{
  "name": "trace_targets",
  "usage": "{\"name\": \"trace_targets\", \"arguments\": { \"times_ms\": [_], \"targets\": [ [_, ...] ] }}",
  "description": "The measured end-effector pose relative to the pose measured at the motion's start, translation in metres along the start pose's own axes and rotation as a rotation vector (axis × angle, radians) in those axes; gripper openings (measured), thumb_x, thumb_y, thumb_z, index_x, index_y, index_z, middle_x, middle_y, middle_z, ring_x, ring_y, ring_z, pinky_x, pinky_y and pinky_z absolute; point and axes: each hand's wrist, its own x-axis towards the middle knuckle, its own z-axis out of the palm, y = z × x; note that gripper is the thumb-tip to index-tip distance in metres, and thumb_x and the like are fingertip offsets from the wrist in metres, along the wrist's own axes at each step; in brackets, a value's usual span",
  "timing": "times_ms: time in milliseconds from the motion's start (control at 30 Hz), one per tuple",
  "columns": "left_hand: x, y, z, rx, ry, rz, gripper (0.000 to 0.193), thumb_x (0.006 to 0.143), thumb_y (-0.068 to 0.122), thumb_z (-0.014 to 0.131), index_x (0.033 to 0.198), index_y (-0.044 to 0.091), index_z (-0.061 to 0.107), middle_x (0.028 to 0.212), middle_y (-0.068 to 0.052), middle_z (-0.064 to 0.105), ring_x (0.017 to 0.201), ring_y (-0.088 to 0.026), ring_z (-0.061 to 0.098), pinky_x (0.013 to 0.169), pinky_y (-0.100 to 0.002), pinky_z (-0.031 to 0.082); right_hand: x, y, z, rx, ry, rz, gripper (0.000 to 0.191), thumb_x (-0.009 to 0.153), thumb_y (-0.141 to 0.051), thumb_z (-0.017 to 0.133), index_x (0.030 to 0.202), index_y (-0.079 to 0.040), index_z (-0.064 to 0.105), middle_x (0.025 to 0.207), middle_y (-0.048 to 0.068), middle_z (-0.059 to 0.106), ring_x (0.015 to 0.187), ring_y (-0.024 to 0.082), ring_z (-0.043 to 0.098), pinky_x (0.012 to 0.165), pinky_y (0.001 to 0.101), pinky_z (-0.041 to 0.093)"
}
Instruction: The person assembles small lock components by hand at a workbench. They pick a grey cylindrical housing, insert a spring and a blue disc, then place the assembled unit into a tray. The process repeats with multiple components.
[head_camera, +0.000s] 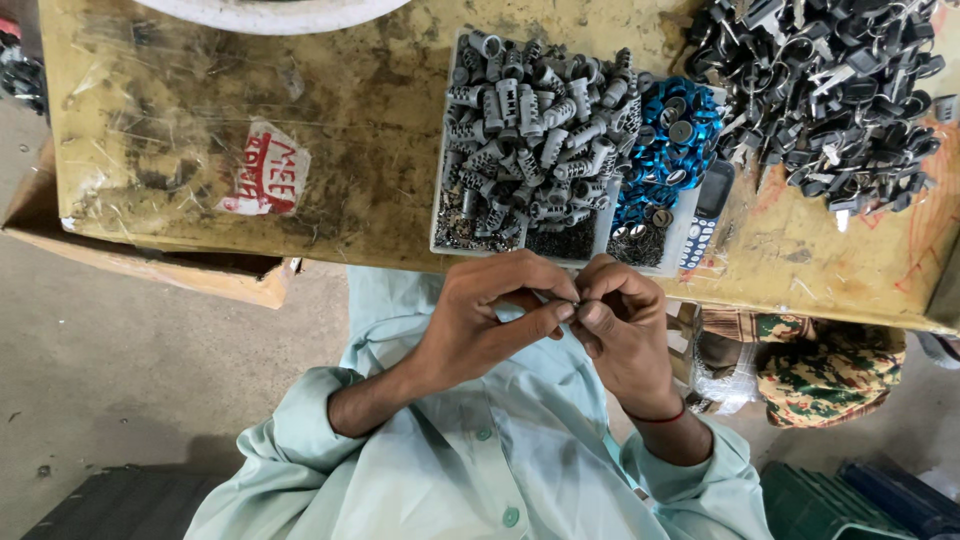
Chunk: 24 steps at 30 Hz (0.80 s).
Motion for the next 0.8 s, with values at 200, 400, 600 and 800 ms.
{"name": "trace_targets", "arguments": {
  "times_ms": [200, 400, 600, 800],
  "targets": [
    [0.0, -0.004, -0.003, -0.026, -0.027, -0.021, 0.013, 0.096, -0.005, 0.072, 0.108, -0.001, 0.069, 0.107, -0.007, 0.07, 0.094, -0.01, 0.072, 0.079, -0.025, 0.062, 0.0, -0.008, 0.0, -0.682, 0.028, -0.377, 0.023, 0.087, -0.001, 0.083, 0.099, -0.002, 0.063, 0.105, 0.007, 0.065, 0.074, 0.006, 0.055, 0.061, 0.0196, 0.041],
    [0.005, -0.009, -0.018, -0.17, -0.224, -0.401, 0.008, 0.089, 0.003, 0.072, 0.097, 0.0, 0.072, 0.085, 0.0, 0.071, 0.073, -0.004, 0.065, 0.06, -0.021, 0.054, 0.011, -0.028, -0.007, -0.93, -0.374, -0.47, 0.03, 0.073, 0.002, 0.089, 0.097, -0.005, 0.072, 0.094, 0.006, 0.073, 0.084, 0.015, 0.073, 0.071, 0.0259, 0.061],
    [-0.012, -0.008, -0.015, 0.03, -0.15, -0.277, 0.008, 0.092, 0.006, 0.073, 0.098, 0.001, 0.073, 0.083, 0.001, 0.069, 0.074, -0.003, 0.06, 0.063, -0.022, 0.051, 0.014, -0.021, -0.004, -0.745, -0.39, -0.265, 0.029, 0.081, 0.003, 0.085, 0.099, -0.008, 0.066, 0.1, 0.006, 0.071, 0.089, 0.015, 0.074, 0.072, 0.0257, 0.062],
    [-0.02, -0.014, -0.017, -0.391, -0.128, -0.511, 0.01, 0.092, 0.008, 0.071, 0.097, -0.001, 0.069, 0.08, 0.001, 0.066, 0.067, -0.005, 0.059, 0.059, -0.025, 0.051, 0.023, -0.036, 0.009, -0.993, -0.229, -0.268, 0.028, 0.09, 0.003, 0.077, 0.114, -0.007, 0.066, 0.1, 0.008, 0.073, 0.083, 0.015, 0.075, 0.068, 0.028, 0.061]
  ]
}}
